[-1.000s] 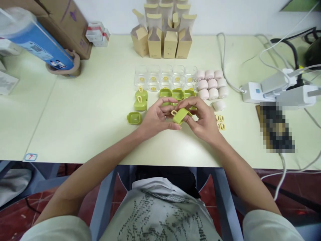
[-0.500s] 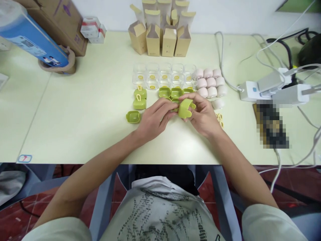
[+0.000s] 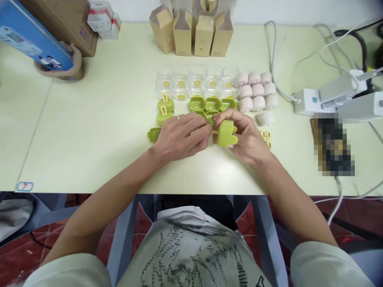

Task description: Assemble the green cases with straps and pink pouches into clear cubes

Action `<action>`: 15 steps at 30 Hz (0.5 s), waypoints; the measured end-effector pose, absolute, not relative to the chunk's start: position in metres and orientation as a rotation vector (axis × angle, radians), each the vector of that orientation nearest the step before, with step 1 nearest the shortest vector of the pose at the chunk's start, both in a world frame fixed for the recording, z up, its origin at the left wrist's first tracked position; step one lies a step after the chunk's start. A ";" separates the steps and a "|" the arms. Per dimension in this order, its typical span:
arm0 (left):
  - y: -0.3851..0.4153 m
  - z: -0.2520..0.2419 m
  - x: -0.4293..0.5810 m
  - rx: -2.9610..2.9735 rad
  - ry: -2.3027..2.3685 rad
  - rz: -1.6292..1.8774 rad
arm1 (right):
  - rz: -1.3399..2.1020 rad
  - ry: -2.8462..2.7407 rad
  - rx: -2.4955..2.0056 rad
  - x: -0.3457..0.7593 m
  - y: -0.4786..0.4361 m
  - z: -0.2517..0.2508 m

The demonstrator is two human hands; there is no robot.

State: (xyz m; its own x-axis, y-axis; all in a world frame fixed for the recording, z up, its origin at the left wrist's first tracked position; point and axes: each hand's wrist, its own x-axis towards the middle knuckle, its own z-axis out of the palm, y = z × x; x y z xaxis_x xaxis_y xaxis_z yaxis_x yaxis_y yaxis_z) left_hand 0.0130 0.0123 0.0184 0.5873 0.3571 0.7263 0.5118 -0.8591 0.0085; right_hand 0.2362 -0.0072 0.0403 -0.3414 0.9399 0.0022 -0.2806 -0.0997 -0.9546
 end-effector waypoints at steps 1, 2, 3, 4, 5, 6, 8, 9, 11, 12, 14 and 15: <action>0.014 0.018 0.012 -2.613 -0.723 -1.088 | 1.613 -1.197 -0.818 0.236 -0.007 0.040; 0.015 0.019 0.011 -2.611 -0.728 -1.051 | 1.608 -1.196 -0.805 0.235 -0.007 0.039; 0.016 0.019 0.010 -2.606 -0.734 -1.021 | 1.606 -1.194 -0.792 0.235 -0.007 0.039; 0.017 0.021 0.010 -2.600 -0.733 -0.996 | 1.608 -1.189 -0.780 0.236 -0.006 0.039; 0.019 0.024 0.010 -2.592 -0.727 -0.978 | 1.615 -1.183 -0.765 0.237 -0.006 0.040; 0.020 0.030 0.009 -2.584 -0.716 -0.971 | 1.627 -1.173 -0.748 0.238 -0.005 0.040; 0.025 0.048 0.008 -2.606 -0.675 -0.964 | 1.656 -1.152 -0.708 0.240 -0.003 0.041; 0.028 0.062 0.006 -2.647 -0.659 -0.940 | 1.675 -1.147 -0.686 0.241 -0.003 0.041; 0.033 0.098 0.002 -2.782 -0.660 -0.827 | 1.707 -1.147 -0.649 0.241 -0.003 0.042; 0.036 0.118 -0.001 -2.848 -0.717 -0.714 | 1.712 -1.148 -0.642 0.240 -0.003 0.042; 0.042 0.155 -0.008 -2.953 -0.838 -0.536 | 1.682 -1.146 -0.656 0.238 -0.004 0.040; 0.044 0.170 -0.012 -3.015 -0.866 -0.502 | 1.639 -1.145 -0.676 0.237 -0.005 0.038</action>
